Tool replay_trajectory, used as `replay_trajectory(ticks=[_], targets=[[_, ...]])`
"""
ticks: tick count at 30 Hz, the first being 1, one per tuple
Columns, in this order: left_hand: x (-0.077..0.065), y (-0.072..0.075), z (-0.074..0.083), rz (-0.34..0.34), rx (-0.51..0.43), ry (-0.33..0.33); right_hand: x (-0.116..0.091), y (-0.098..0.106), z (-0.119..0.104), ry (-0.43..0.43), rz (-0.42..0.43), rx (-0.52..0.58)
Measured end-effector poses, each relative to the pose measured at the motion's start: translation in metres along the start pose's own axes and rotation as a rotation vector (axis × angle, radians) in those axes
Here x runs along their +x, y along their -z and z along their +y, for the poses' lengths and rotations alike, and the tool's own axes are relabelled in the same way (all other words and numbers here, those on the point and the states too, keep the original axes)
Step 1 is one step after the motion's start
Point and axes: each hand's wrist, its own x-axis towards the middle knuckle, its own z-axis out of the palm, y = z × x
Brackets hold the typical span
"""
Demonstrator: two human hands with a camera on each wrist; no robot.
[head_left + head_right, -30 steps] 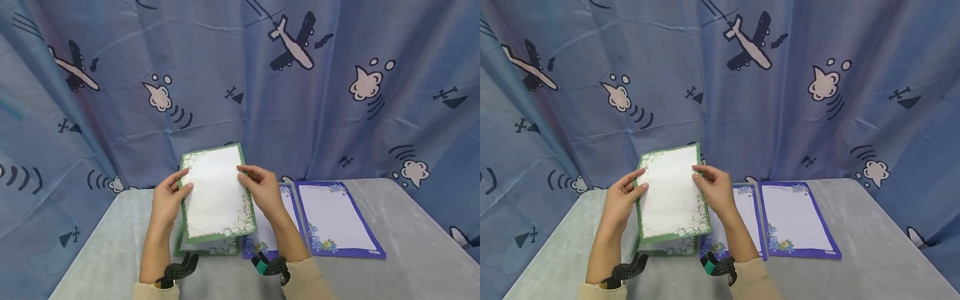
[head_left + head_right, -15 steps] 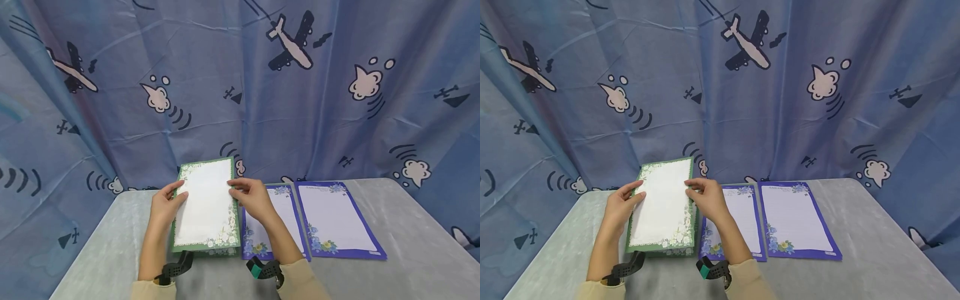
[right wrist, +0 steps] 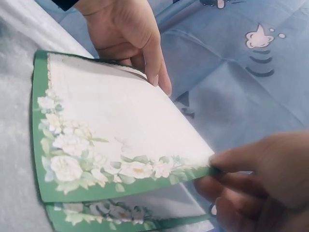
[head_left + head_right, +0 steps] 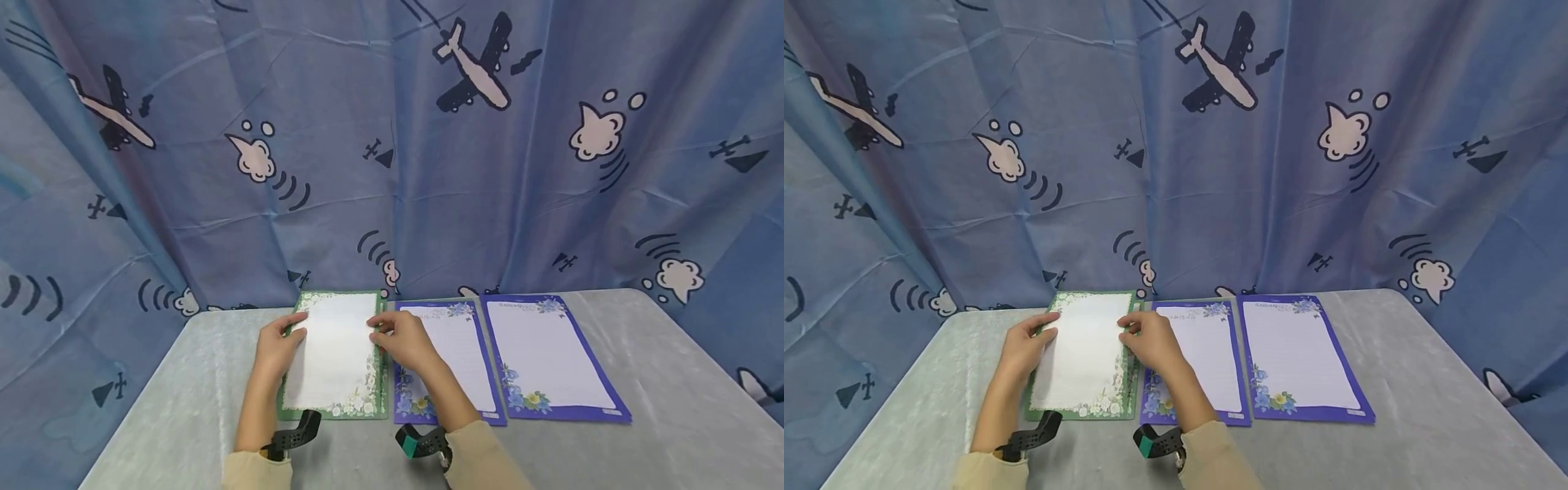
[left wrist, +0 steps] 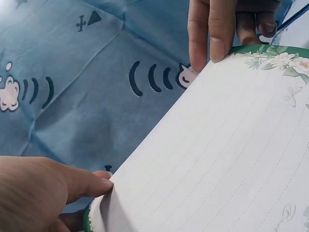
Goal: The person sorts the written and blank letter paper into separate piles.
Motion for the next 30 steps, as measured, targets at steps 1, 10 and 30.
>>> replay_trajectory(ticks=[1, 10, 30], targets=[[0.001, -0.001, -0.001, 0.004, 0.007, -0.001, 0.000, -0.001, 0.001, -0.005, -0.008, -0.002], [0.002, -0.012, -0.014, 0.004, 0.063, -0.007, 0.000, -0.006, 0.014, -0.069, -0.049, -0.007], [0.006, -0.030, -0.026, 0.058, 0.250, -0.053, 0.001, -0.016, 0.027, -0.098, 0.031, -0.067]])
